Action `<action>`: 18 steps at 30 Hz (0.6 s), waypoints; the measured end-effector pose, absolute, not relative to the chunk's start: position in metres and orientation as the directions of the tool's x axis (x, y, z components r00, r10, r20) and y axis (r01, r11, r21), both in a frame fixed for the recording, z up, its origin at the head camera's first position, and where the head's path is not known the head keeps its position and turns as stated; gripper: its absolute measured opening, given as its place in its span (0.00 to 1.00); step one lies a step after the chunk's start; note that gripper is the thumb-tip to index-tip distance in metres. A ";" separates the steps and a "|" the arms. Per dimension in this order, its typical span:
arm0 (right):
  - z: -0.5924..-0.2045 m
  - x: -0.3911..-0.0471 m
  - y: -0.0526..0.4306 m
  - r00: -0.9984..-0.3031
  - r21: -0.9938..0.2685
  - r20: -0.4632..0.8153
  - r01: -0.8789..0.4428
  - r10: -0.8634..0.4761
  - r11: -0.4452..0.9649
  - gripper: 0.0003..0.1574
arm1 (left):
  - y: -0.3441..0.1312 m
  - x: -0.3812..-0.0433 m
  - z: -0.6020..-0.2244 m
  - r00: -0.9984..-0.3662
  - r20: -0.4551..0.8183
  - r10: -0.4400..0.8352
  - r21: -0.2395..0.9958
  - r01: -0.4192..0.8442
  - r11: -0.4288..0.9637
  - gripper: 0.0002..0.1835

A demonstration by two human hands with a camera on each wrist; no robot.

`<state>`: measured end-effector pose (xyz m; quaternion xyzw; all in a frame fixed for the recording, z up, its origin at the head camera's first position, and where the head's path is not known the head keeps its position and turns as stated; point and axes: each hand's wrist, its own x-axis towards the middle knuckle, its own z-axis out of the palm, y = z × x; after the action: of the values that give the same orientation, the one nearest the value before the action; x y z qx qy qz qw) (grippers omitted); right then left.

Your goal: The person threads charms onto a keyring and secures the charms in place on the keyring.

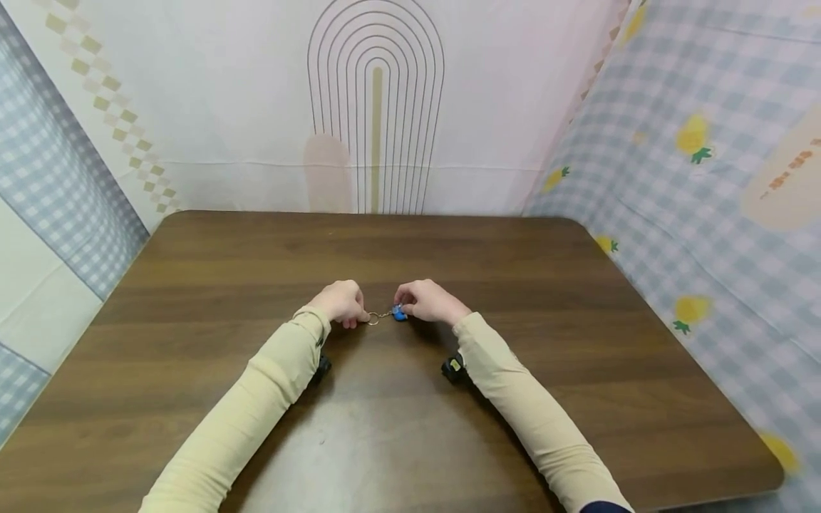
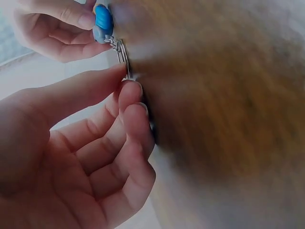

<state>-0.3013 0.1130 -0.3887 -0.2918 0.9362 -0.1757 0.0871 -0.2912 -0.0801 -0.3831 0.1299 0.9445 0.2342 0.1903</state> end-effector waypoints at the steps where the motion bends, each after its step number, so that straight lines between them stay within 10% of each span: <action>1: -0.389 -0.301 0.113 -0.815 -0.373 -0.061 -0.517 -0.576 0.771 0.08 | -0.080 -0.291 -0.383 -0.894 -0.300 0.332 0.490 0.154 0.858 0.09; 18: -0.380 -0.292 0.138 -0.842 -0.365 -0.075 -0.475 -0.534 0.801 0.14 | -0.069 -0.288 -0.376 -0.862 -0.327 0.388 0.508 0.186 0.841 0.12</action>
<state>-0.2924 0.1383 -0.3798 -0.2670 0.9448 -0.1684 0.0873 -0.2876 -0.0692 -0.3763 0.1533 0.9353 0.2368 0.2136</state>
